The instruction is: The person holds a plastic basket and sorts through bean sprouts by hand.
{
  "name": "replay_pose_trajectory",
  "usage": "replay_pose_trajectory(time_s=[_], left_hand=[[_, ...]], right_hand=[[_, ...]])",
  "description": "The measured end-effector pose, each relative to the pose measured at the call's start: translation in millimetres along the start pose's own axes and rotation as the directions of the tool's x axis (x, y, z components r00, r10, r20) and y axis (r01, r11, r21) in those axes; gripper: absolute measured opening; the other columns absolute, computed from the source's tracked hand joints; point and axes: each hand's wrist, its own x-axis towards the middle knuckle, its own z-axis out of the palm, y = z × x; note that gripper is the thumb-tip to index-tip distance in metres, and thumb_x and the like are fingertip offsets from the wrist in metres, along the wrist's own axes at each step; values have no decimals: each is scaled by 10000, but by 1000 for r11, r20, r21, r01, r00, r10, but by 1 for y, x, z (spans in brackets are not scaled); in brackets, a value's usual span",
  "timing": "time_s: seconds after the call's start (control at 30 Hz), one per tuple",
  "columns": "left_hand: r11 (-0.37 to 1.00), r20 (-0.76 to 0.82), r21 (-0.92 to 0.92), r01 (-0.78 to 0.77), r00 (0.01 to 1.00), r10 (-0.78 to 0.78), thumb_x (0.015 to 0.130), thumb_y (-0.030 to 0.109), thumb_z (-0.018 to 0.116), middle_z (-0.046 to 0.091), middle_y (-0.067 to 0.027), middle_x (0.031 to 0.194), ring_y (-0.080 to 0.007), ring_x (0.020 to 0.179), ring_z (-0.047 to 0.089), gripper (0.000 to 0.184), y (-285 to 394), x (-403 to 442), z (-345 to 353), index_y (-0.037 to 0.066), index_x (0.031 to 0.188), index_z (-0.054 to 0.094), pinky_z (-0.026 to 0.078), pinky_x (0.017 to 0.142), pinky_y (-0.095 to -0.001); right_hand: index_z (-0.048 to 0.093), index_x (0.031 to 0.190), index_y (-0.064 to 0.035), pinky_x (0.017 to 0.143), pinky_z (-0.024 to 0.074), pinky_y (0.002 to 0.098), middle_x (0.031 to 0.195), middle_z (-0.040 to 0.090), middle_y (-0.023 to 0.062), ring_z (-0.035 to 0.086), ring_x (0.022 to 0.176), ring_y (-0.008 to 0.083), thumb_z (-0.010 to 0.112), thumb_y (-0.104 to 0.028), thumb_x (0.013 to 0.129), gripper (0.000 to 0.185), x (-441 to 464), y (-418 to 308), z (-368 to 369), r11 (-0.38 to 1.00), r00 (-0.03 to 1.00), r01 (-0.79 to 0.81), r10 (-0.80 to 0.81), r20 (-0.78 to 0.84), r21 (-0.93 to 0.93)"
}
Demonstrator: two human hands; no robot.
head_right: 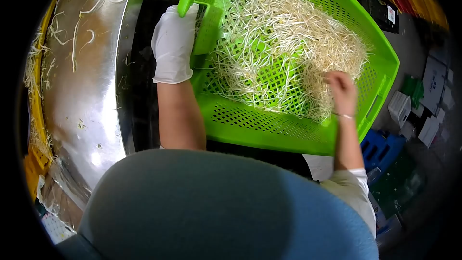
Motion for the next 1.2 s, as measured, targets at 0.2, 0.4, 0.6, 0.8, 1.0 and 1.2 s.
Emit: replay_pose_trajectory(time_s=[0.2, 0.4, 0.6, 0.8, 1.0, 1.2], left_hand=[[1000, -8, 19, -15, 1000, 16, 804, 361, 531, 621, -168, 778, -345, 741, 598, 320, -3, 3, 5, 53, 866, 596, 470, 653, -412], [999, 48, 43, 13, 999, -15, 813, 390, 498, 622, -169, 803, -343, 774, 593, 372, 0, 4, 0, 37, 892, 584, 457, 680, -410], [997, 6, 58, -41, 999, 40, 807, 386, 506, 620, -178, 779, -340, 753, 596, 372, -3, 2, 1, 29, 882, 582, 459, 667, -406], [999, 14, 27, -19, 1000, 19, 811, 373, 512, 619, -184, 783, -338, 748, 597, 360, -1, 3, 1, 26, 883, 580, 460, 662, -405], [999, 21, 53, 1, 1000, -2, 813, 367, 513, 621, -177, 827, -343, 772, 596, 343, 3, 2, -1, 41, 895, 584, 462, 682, -408], [999, -10, 32, -19, 1000, 19, 804, 354, 526, 621, -174, 822, -340, 772, 598, 322, -2, 3, 3, 49, 891, 586, 465, 683, -407]], right_hand=[[599, 958, -73, 684, 499, 372, 892, 628, 168, 620, 820, 281, 587, -244, 784, 243, -43, 42, -204, 100, 910, -376, 229, -347, -921], [619, 791, -139, 603, 482, 385, 788, 605, 91, 591, 688, 275, 603, -272, 728, 148, -62, 57, -8, 628, 867, 289, 148, 475, -722], [617, 757, -122, 623, 476, 379, 743, 589, 79, 578, 714, 267, 627, -231, 697, 125, -57, 79, 83, 680, 666, 532, 31, 745, -504], [647, 797, -44, 606, 486, 298, 753, 616, 127, 620, 672, 233, 683, -119, 703, 125, -63, 58, -86, 772, 952, 137, 70, 298, -620], [636, 868, -73, 699, 478, 428, 868, 620, 174, 599, 811, 337, 558, -332, 745, 297, -72, 67, -216, -59, 830, -265, 494, -259, -963], [529, 1104, -82, 849, 439, 372, 1084, 549, 162, 527, 994, 315, 585, -60, 709, 400, -9, 30, 24, 773, 898, 328, -75, 434, -544]])
